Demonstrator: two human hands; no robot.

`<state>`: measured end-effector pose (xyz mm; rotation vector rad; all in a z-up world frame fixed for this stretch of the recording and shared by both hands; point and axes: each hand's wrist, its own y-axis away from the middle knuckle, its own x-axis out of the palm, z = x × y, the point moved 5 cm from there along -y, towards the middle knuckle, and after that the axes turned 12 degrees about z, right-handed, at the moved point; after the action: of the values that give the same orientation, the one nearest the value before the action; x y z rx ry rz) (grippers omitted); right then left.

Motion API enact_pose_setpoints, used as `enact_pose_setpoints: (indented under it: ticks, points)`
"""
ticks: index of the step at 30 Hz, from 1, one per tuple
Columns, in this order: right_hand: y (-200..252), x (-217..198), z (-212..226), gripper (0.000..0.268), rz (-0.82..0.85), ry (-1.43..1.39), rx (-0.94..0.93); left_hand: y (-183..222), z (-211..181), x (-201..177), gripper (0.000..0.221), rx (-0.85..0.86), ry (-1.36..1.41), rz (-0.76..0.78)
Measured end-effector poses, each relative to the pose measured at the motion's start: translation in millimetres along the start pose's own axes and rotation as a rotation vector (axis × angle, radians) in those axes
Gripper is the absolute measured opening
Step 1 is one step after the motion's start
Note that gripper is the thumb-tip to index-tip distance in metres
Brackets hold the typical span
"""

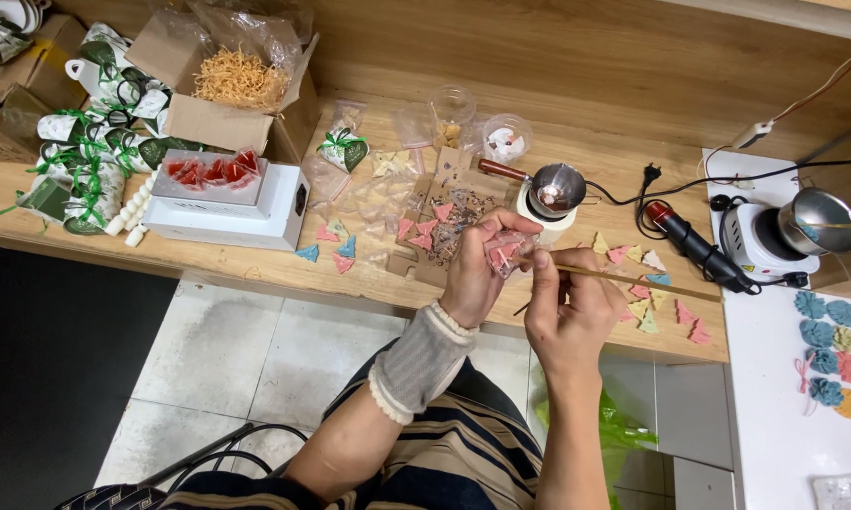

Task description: Preparing candle wicks and small decorative wax shapes on a workbench.

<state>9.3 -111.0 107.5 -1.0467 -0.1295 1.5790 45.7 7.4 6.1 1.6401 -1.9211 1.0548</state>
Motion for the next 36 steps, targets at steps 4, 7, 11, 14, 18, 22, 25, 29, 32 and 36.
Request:
enact_pose_setpoints:
  ticks: [4, 7, 11, 14, 18, 22, 25, 29, 32, 36]
  points:
    - [-0.1, -0.5, 0.6, 0.016, 0.006, 0.013, 0.027, -0.2, -0.3, 0.6, 0.046, 0.009, 0.003, 0.007]
    - [-0.6, -2.1, 2.9, 0.015, -0.006, 0.023, 0.027, -0.4, 1.0, -0.1, 0.046, 0.011, 0.004, 0.016]
    - [-0.7, -1.0, 3.2, 0.014, 0.002, 0.046, 0.005, -0.1, 2.1, 0.8, 0.046, -0.007, -0.003, -0.001]
    - [0.9, -0.4, -0.7, 0.015, -0.004, 0.030, 0.034, -0.3, 1.5, 0.2, 0.046, -0.010, -0.001, -0.002]
    - [2.4, -0.9, -5.8, 0.015, -0.012, -0.074, 0.072, -0.8, -1.5, -0.2, 0.046, -0.013, 0.029, -0.006]
    - [-1.5, -0.7, 5.0, 0.013, 0.022, -0.027, 0.002, -0.1, -4.3, 2.2, 0.046, -0.019, 0.035, -0.012]
    - [-3.2, 1.0, 12.0, 0.010, 0.058, 0.022, -0.029, 1.1, -1.1, -2.5, 0.046, -0.026, 0.038, -0.016]
    - [-4.9, 0.7, 19.2, 0.008, 0.094, -0.022, -0.007, 0.9, 0.9, -0.1, 0.048, -0.037, 0.166, 0.023]
    - [-4.8, 1.2, 21.0, 0.008, 0.094, -0.043, -0.035, 1.2, 3.7, 8.4, 0.050, -0.077, 0.288, 0.061]
    - [-2.2, 2.7, 21.2, 0.007, 0.055, -0.050, -0.093, 2.0, 18.3, 8.7, 0.053, -0.112, 0.394, 0.113]
